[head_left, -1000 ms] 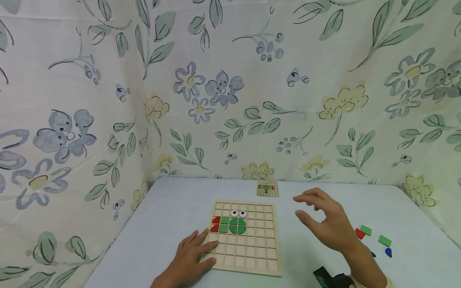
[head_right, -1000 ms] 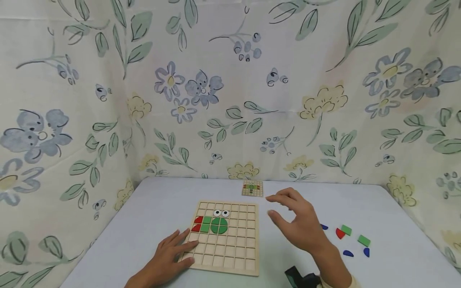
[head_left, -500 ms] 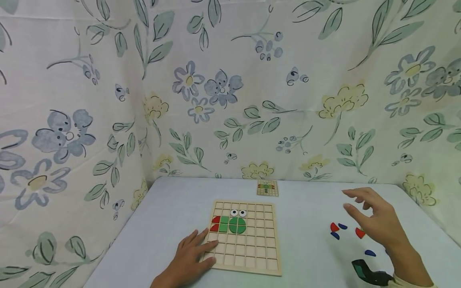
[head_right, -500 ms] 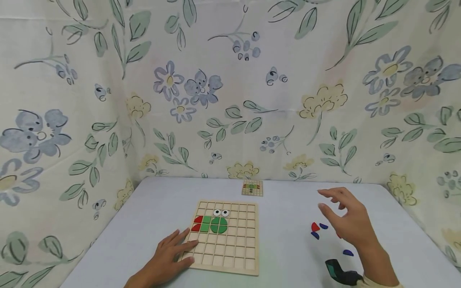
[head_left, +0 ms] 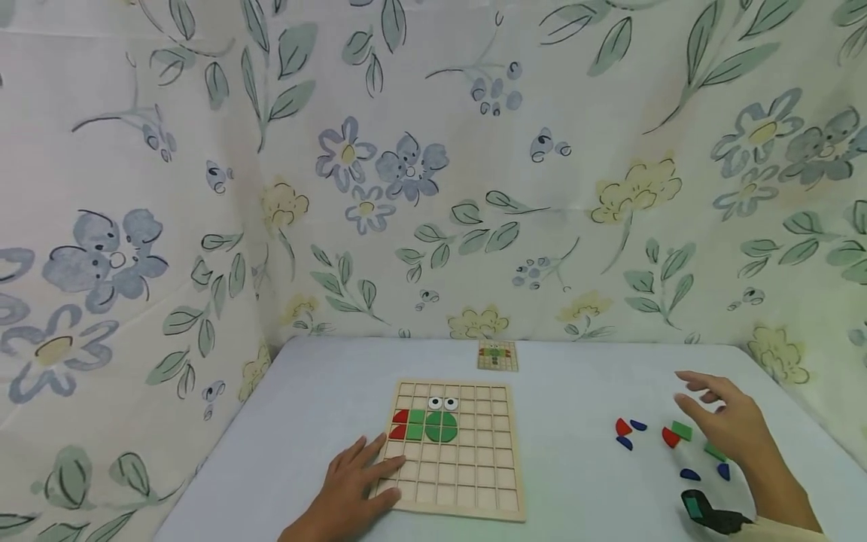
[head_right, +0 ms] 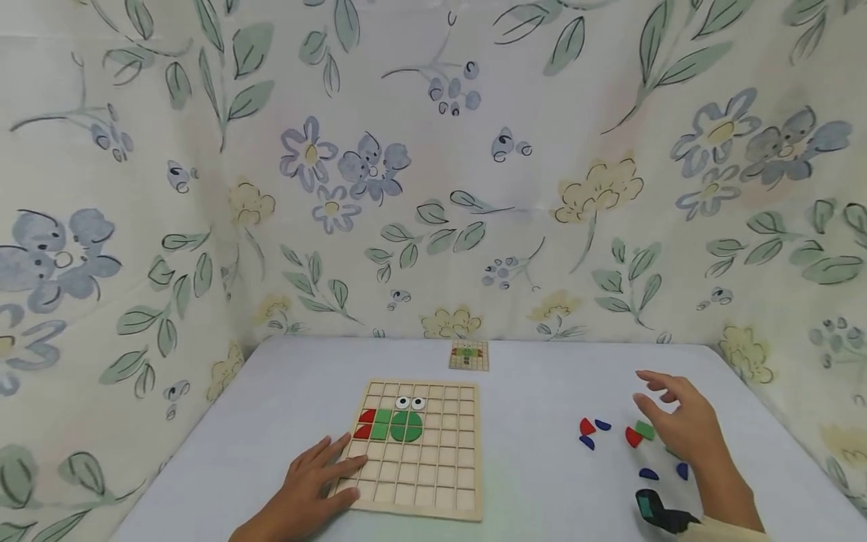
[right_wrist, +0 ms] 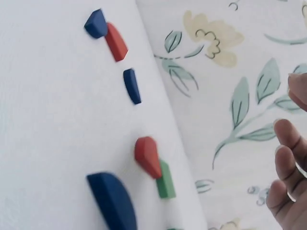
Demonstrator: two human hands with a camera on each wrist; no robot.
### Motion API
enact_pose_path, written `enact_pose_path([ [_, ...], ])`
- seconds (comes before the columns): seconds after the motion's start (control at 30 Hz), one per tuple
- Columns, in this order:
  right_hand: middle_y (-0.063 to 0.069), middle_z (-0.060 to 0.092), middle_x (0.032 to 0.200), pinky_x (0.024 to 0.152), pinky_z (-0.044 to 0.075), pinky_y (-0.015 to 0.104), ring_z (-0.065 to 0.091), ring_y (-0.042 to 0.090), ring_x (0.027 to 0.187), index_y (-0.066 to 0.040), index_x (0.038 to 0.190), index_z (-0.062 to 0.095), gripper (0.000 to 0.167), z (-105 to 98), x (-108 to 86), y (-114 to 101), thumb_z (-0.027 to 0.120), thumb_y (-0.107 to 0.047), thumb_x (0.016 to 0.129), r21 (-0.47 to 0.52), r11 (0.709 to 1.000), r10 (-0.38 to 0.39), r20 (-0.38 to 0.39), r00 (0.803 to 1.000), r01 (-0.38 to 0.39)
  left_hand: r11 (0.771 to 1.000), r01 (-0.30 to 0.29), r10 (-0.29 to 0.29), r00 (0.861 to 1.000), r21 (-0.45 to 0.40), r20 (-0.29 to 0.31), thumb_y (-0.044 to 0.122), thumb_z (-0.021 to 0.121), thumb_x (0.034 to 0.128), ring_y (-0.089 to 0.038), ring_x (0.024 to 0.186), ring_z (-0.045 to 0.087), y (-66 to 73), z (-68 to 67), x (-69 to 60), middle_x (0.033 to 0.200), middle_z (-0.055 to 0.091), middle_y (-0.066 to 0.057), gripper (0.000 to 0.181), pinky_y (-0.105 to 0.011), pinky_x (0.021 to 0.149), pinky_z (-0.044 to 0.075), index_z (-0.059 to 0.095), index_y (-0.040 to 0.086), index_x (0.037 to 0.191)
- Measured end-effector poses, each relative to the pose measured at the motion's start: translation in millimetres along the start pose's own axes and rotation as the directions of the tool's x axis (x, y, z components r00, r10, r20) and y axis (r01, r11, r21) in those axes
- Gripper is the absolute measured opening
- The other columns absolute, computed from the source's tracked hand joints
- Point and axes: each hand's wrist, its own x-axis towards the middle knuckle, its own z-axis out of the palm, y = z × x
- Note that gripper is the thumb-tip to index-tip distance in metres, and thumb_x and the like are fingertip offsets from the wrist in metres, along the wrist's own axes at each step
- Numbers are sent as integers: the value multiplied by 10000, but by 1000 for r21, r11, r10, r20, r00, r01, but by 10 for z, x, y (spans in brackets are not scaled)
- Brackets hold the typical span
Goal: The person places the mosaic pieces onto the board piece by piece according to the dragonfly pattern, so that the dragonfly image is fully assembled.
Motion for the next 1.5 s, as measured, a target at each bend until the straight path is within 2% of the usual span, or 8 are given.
enact_pose_path([
  [0.17, 303, 504, 1166, 642, 427, 515, 446, 435, 982, 26, 1327, 500, 501, 68, 13, 277, 596, -306, 964, 3, 994, 108, 71, 992, -108, 1000, -7, 7, 1000, -4, -23, 550, 580, 904, -459, 1361, 242, 16, -34, 21, 1496, 387, -95, 470, -657, 1005, 158, 635, 301, 1299],
  [0.3, 349, 455, 1214, 707, 427, 602, 407, 504, 1034, 36, 1354, 461, 513, 125, 54, 465, 603, -247, 950, -4, 983, 182, 157, 971, -184, 1000, 8, -8, 1000, -6, -19, 547, 587, 900, -458, 1363, 238, 27, -41, 17, 1496, 387, -95, 472, -664, 1004, 153, 637, 298, 1298],
  [0.47, 401, 424, 1218, 791, 387, 688, 375, 595, 1074, 56, 1349, 436, 538, 171, 88, 619, 612, -201, 910, -85, 977, 212, 289, 934, -195, 1000, 21, -21, 1000, -1, -6, 565, 569, 903, -431, 1377, 226, 21, -15, 25, 1511, 369, -67, 475, -648, 1017, 148, 625, 322, 1307],
  [0.57, 407, 427, 1196, 791, 390, 687, 386, 600, 1063, 65, 1322, 458, 537, 177, 86, 648, 624, -216, 896, -117, 977, 206, 323, 924, -177, 1000, 24, -24, 1000, 1, 1, 580, 558, 903, -427, 1381, 220, 13, -5, 38, 1516, 361, -60, 484, -648, 1021, 144, 619, 330, 1312],
  [0.73, 398, 405, 1201, 800, 394, 675, 389, 596, 1061, 79, 1271, 515, 497, 180, 55, 611, 623, -242, 907, -121, 978, 202, 308, 930, -173, 1000, 22, -22, 1000, 14, -2, 600, 548, 899, -424, 1380, 223, 4, -2, 53, 1515, 363, -50, 492, -650, 1022, 148, 617, 342, 1312],
  [0.97, 423, 369, 1201, 814, 396, 671, 400, 606, 1050, 79, 1208, 578, 503, 196, 8, 577, 685, -277, 869, -137, 976, 204, 338, 919, -167, 1000, 22, -22, 1000, -5, 0, 580, 573, 895, -426, 1380, 223, -29, 7, 15, 1513, 365, -59, 479, -646, 1019, 140, 626, 334, 1303],
  [1.2, 413, 397, 1173, 818, 393, 663, 415, 595, 1041, 88, 1144, 611, 403, 249, -15, 547, 653, -223, 891, -156, 973, 208, 301, 931, -168, 1000, 10, -10, 1000, -5, -7, 558, 589, 895, -440, 1374, 228, -10, -21, -20, 1508, 370, -80, 476, -656, 1010, 140, 631, 314, 1301],
  [1.5, 402, 419, 1140, 813, 394, 663, 421, 590, 1033, 87, 1113, 618, 441, 248, -17, 597, 709, -263, 861, -192, 970, 199, 278, 940, -148, 1000, 6, -6, 1000, -23, -11, 551, 593, 896, -444, 1373, 230, 18, 0, -8, 1505, 375, -85, 477, -656, 1010, 137, 632, 304, 1302],
])
